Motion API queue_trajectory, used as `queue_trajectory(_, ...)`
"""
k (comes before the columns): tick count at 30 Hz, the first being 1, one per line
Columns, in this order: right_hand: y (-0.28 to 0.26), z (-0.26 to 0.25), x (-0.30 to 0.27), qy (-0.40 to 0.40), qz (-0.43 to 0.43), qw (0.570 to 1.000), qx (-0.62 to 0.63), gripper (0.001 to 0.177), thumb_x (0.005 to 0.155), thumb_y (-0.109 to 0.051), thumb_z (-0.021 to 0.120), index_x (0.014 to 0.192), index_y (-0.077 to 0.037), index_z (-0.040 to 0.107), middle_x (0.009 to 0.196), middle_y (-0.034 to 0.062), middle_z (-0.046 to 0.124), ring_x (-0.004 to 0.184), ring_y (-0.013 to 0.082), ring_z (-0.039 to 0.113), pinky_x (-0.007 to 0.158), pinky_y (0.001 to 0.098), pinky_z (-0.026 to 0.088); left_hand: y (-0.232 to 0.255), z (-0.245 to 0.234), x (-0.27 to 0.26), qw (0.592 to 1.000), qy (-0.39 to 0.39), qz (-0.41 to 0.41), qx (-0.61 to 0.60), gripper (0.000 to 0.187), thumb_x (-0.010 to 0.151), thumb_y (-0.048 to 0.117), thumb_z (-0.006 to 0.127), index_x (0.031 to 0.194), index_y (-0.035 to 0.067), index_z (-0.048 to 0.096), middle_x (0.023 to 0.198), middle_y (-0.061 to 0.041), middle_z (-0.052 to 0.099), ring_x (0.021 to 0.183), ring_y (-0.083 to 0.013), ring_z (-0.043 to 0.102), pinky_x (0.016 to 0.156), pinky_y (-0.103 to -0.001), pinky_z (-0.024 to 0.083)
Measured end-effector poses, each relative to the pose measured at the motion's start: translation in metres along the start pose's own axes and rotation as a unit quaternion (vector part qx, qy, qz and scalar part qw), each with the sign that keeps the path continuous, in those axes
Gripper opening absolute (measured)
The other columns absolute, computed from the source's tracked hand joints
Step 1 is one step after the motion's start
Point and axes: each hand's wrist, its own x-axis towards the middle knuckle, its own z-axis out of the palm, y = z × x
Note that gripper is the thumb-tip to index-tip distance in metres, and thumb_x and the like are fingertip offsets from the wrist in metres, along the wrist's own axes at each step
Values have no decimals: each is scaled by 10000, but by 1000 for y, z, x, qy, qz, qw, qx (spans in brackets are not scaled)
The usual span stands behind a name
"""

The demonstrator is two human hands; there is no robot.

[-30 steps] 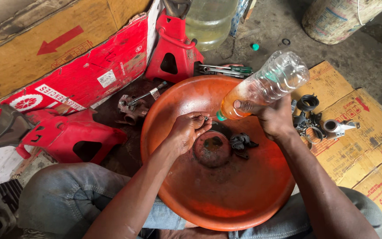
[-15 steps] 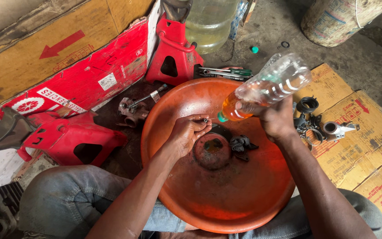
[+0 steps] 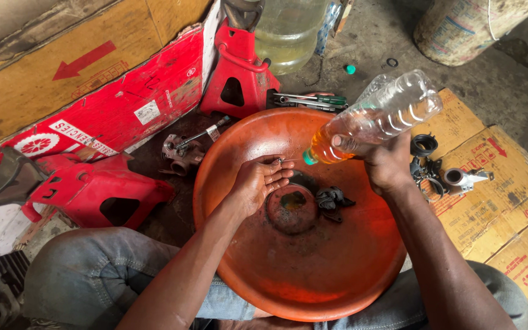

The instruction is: The person sits on the floor and cleans small mechanical parts using a dark cloth and a liquid from a plastic bottle. They wipe the parts over a red basin, repeatedly applying the liquid and scrubbing the components by hand.

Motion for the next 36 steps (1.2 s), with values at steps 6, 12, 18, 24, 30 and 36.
queue_trajectory(6,-8,4,-2,-22,-11,1000,-6,534,716,72,877,1175,-4,614,1120,90,706,1058,220,704,906,377,625,-1,1,0,1000,3,-7,3,258,991,95,522,1208,-26,591,1193,-196,726,1080,-267,713,973,-396,562)
queue_trajectory(12,-11,3,-2,4,25,998,53,541,684,55,858,1149,-47,601,1087,73,711,1025,215,736,866,391,657,-3,0,1,1000,-12,3,-16,332,963,62,499,1258,-65,581,1182,-218,719,1080,-276,719,980,-396,577)
queue_trajectory(18,-7,3,0,-24,7,999,36,595,702,106,843,1229,25,579,1147,126,716,1074,257,744,961,407,640,-5,-1,3,999,-7,-6,-39,309,1011,82,512,1281,-63,557,1214,-211,700,1114,-269,701,1006,-394,570)
queue_trajectory(24,-3,0,1,9,22,998,64,586,679,95,824,1197,-9,571,1101,89,703,1027,234,757,893,400,656,0,1,-1,998,-49,-29,-18,352,1039,175,456,1318,-11,566,1284,-162,700,1120,-269,687,997,-425,551)
queue_trajectory(30,-2,-1,4,9,11,1000,15,537,711,59,848,1185,-3,603,1116,89,707,1016,213,720,857,382,644,3,5,-3,998,-53,-24,-6,347,1018,214,514,1280,1,595,1244,-150,716,1087,-242,690,962,-405,552)
queue_trajectory(36,-22,6,7,27,181,982,54,403,896,-245,719,1183,14,604,1007,148,708,853,276,743,666,437,656,15,11,-10,980,16,94,172,298,853,54,736,1124,-69,718,928,-108,738,795,-153,682,781,-311,586)
